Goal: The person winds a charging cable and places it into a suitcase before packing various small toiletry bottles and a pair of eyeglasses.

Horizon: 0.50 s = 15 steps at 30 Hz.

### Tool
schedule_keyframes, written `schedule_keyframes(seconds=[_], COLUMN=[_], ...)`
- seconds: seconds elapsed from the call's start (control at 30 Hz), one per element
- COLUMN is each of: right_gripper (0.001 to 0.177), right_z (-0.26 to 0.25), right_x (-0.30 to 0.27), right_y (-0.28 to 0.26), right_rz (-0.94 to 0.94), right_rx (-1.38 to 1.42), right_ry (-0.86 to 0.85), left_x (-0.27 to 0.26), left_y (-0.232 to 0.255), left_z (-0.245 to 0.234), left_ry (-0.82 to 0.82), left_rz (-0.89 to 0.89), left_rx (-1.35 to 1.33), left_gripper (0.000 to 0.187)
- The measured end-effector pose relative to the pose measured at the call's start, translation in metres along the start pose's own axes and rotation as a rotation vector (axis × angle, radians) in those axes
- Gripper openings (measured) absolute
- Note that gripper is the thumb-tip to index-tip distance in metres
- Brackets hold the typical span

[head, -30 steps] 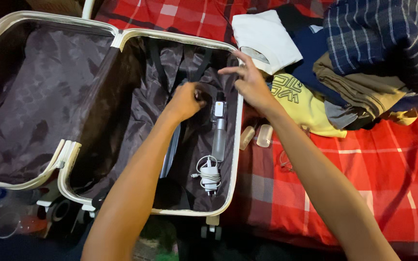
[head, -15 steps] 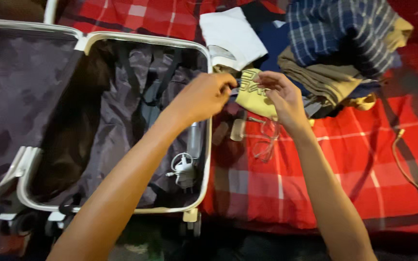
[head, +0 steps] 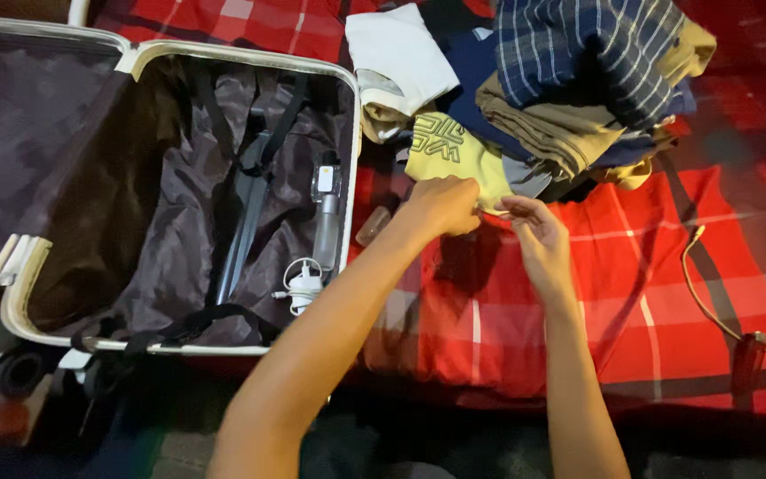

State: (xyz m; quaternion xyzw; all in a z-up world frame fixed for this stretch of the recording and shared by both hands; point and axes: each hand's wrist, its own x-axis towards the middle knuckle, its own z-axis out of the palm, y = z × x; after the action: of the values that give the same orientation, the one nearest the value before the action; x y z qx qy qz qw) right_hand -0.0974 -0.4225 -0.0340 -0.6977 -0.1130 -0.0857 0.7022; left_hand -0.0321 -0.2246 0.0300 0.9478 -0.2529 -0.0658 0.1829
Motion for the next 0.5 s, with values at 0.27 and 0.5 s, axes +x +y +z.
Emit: schedule_keyframes(seconds=[0.27, 0.5], right_gripper=[0.03, 0.031], right_z=[-0.001, 0.002], right_x=[-0.016, -0.017], right_y=[0.032, 0.025], right_rz=[-0.047, -0.029], right_rx=[-0.139, -0.179], right_ry=[0.011, 0.0], left_x=[-0.019, -0.041], left_y=[0.023, 0.027], left_z=[0.024, 0.055], left_ry=[0.148, 0.354], left_rz=[-0.229, -0.28], left_rx=[-0.116, -0.374], left_gripper=[0.034, 0.029])
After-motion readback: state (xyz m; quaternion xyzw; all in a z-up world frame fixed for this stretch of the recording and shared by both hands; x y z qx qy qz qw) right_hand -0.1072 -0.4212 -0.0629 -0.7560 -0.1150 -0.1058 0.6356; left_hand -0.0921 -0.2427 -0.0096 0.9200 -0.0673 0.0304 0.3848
